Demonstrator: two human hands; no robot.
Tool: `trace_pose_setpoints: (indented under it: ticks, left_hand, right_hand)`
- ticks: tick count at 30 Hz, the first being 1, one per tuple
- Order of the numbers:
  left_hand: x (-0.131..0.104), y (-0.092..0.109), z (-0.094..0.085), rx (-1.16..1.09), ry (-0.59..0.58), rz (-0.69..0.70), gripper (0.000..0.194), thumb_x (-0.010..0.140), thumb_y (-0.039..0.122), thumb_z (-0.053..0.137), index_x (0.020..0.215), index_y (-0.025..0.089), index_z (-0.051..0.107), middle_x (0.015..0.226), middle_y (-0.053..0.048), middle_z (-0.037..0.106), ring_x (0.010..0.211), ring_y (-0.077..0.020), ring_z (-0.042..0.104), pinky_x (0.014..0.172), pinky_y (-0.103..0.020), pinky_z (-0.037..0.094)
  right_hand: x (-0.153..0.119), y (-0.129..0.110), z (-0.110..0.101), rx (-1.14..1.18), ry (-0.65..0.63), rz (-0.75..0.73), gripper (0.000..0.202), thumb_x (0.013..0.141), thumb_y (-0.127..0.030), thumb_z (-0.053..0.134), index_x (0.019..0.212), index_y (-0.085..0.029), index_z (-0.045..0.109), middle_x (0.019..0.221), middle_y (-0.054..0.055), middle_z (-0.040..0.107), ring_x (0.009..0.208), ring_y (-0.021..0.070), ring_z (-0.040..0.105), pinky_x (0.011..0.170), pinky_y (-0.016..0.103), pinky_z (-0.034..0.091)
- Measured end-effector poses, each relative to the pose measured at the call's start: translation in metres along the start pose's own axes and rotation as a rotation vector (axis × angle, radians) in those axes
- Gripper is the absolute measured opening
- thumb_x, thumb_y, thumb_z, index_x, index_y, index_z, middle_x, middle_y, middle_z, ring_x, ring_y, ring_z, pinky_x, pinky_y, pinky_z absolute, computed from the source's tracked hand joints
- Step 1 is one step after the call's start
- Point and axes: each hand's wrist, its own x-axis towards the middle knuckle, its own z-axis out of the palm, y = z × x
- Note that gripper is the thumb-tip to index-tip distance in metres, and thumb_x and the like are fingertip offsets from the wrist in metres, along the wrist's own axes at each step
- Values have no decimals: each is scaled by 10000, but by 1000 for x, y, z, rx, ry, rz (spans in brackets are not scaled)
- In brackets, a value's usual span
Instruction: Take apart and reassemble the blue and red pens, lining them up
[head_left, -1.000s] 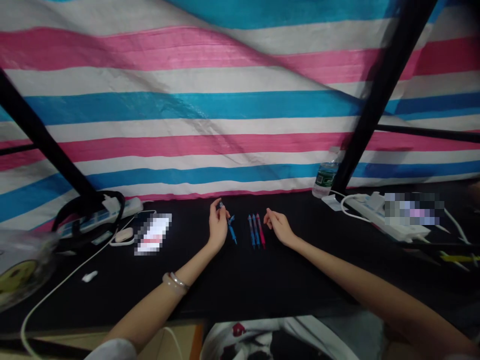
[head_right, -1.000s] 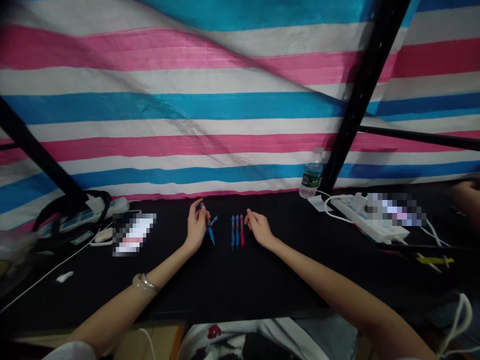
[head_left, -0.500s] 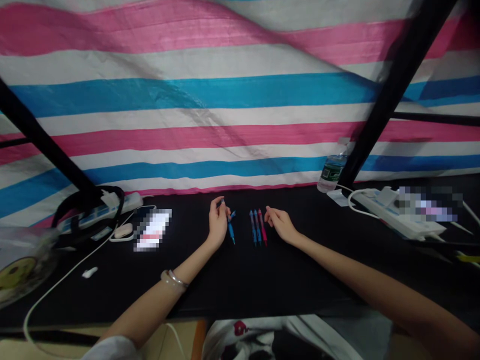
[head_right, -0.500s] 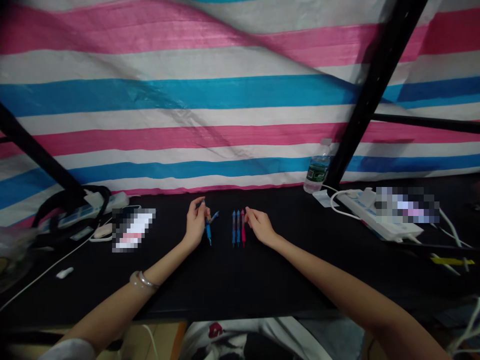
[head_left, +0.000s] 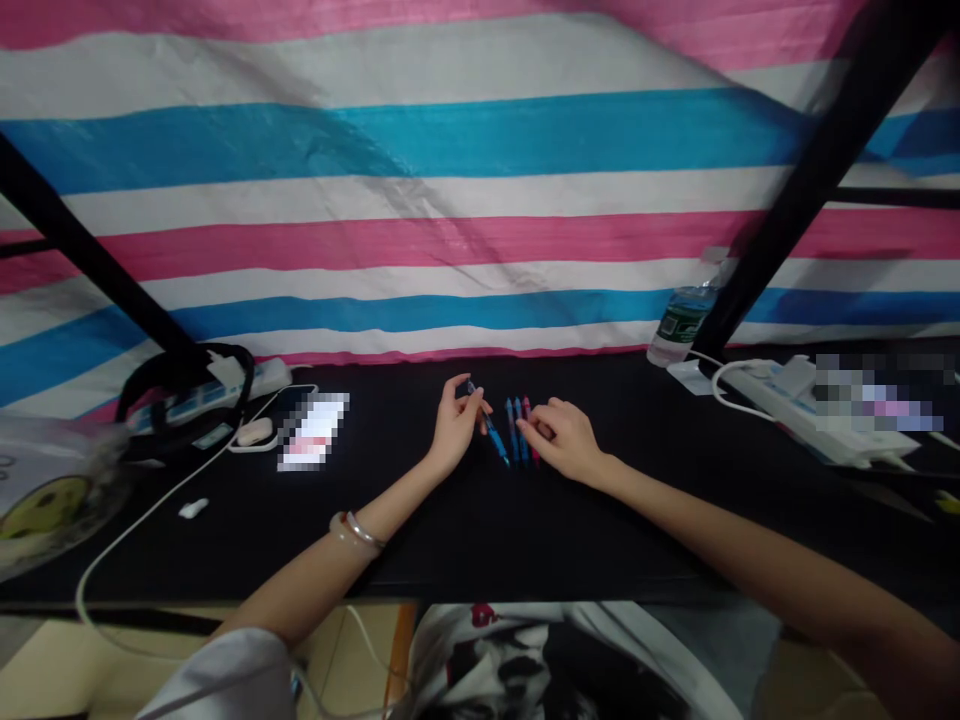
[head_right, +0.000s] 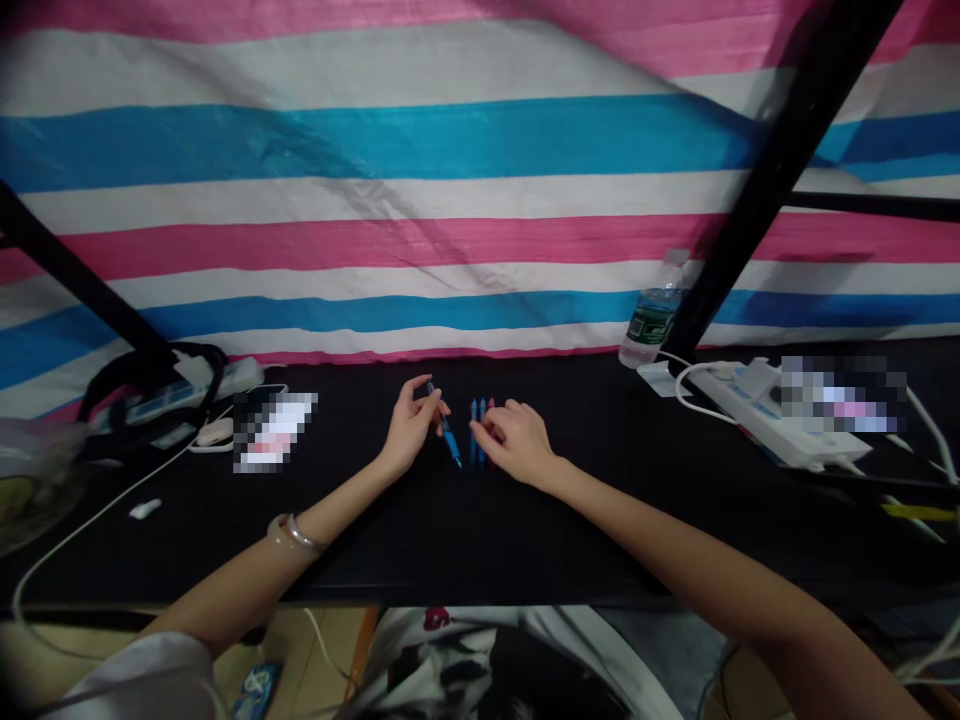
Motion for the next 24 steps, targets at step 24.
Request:
trace_pose_setpoints:
  ticks: [24]
  left_hand:
    - [-6,9,-6,664,-365,244,274,763,131,481,972,198,644,739,-6,632,671,-128,576,666,-240,434]
  right_hand:
    - [-6,-7,8,-51,-150,-6,381,890,-345,354,574,-192,503,547,45,497,603,158,414,575,279,261]
